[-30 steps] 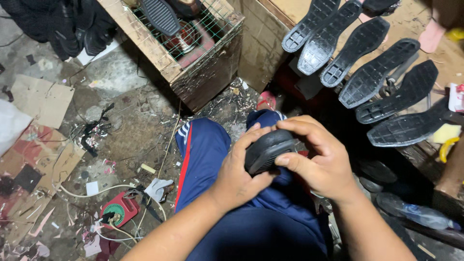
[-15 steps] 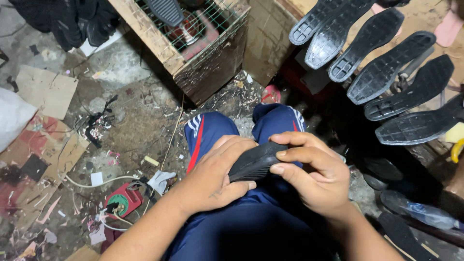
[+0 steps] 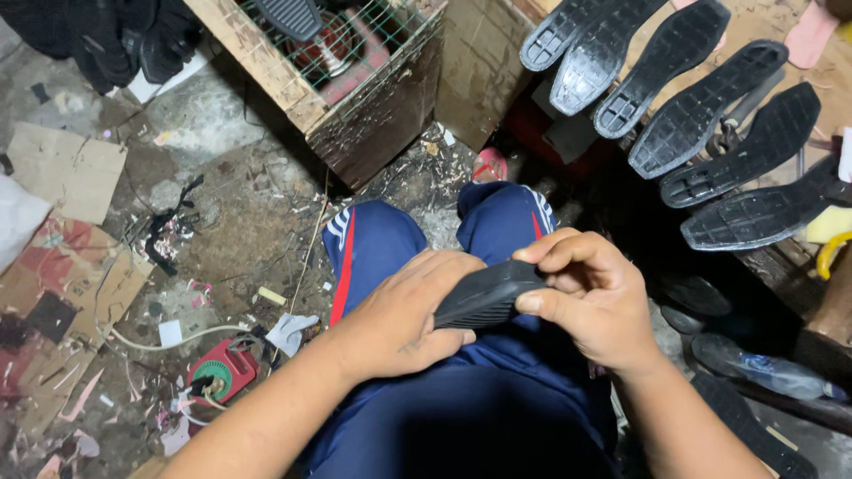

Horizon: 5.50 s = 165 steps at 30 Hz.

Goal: The person sits on the floor of a shoe workshop, takes a shoe upper on a last, aligns a rubber sole against its bottom, presses the sole into place, and repeatedly taps and hammers the sole with a wooden mallet to secure it. They handle several shoes one at a time, setting finished pairs on a wire rack.

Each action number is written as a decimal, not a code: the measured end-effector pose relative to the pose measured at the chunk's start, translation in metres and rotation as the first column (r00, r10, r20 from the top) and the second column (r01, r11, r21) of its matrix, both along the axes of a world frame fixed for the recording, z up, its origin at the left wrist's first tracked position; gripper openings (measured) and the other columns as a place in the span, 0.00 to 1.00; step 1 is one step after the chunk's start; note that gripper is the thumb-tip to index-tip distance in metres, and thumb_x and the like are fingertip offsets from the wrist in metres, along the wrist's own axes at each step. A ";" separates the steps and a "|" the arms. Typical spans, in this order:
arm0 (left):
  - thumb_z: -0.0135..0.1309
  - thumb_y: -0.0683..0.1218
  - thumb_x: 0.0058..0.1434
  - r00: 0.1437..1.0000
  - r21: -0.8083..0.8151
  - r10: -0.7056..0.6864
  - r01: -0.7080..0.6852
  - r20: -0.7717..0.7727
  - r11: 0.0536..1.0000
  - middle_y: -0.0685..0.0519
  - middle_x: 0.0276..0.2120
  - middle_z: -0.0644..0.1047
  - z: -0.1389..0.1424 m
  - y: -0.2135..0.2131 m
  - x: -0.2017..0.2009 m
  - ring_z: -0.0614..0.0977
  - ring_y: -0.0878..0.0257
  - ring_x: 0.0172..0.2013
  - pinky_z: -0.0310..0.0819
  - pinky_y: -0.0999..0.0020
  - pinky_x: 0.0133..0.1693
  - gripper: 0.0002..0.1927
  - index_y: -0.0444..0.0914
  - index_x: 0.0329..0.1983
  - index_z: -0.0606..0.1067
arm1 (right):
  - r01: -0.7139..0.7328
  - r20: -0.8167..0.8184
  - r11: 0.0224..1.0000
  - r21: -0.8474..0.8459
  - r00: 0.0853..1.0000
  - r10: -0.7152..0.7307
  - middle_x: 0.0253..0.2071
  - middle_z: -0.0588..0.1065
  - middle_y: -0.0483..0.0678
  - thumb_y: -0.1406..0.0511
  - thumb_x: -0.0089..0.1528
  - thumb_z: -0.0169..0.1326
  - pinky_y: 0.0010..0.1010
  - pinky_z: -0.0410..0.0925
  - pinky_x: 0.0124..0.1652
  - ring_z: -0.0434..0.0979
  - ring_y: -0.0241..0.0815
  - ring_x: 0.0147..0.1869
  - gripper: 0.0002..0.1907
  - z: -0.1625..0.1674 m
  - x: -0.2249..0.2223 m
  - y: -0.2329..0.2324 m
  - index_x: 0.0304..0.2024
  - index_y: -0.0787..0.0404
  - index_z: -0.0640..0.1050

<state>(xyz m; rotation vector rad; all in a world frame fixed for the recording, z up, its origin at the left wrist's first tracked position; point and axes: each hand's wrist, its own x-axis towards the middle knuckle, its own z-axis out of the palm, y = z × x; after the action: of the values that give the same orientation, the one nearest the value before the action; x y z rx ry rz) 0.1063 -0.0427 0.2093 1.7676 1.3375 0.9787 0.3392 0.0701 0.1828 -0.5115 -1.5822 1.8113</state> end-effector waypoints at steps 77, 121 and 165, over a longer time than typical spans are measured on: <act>0.66 0.55 0.51 0.961 -0.049 0.143 -0.159 -0.237 0.986 0.46 0.33 0.81 -0.046 0.060 0.021 0.81 0.45 0.36 0.71 0.52 0.42 0.22 0.38 0.43 0.79 | 0.189 0.215 0.792 0.580 0.903 -0.373 0.50 0.80 0.55 0.72 0.58 0.65 0.33 0.73 0.56 0.82 0.47 0.54 0.10 -0.076 -0.002 0.009 0.39 0.66 0.78; 0.67 0.52 0.53 0.961 0.162 0.276 -0.273 0.003 0.948 0.51 0.45 0.84 -0.038 0.023 0.002 0.85 0.58 0.45 0.70 0.62 0.54 0.20 0.39 0.47 0.80 | 0.205 0.077 0.921 0.330 0.967 -0.242 0.56 0.77 0.58 0.75 0.55 0.67 0.34 0.71 0.60 0.78 0.46 0.61 0.18 -0.061 -0.004 -0.001 0.48 0.68 0.79; 0.68 0.52 0.51 0.765 0.049 0.618 -0.620 -0.184 0.783 0.42 0.58 0.77 -0.096 -0.039 -0.007 0.74 0.44 0.63 0.67 0.53 0.64 0.33 0.35 0.58 0.75 | -0.225 0.429 0.526 0.820 0.850 -0.305 0.48 0.79 0.49 0.50 0.49 0.70 0.43 0.63 0.54 0.77 0.52 0.53 0.31 -0.040 -0.067 0.005 0.47 0.62 0.79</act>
<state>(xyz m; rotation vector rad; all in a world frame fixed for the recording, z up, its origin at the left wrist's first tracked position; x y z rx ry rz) 0.0994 -0.0814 0.1134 1.4402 2.1315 1.1478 0.2725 0.0753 0.1428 -0.5613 -2.5585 0.6060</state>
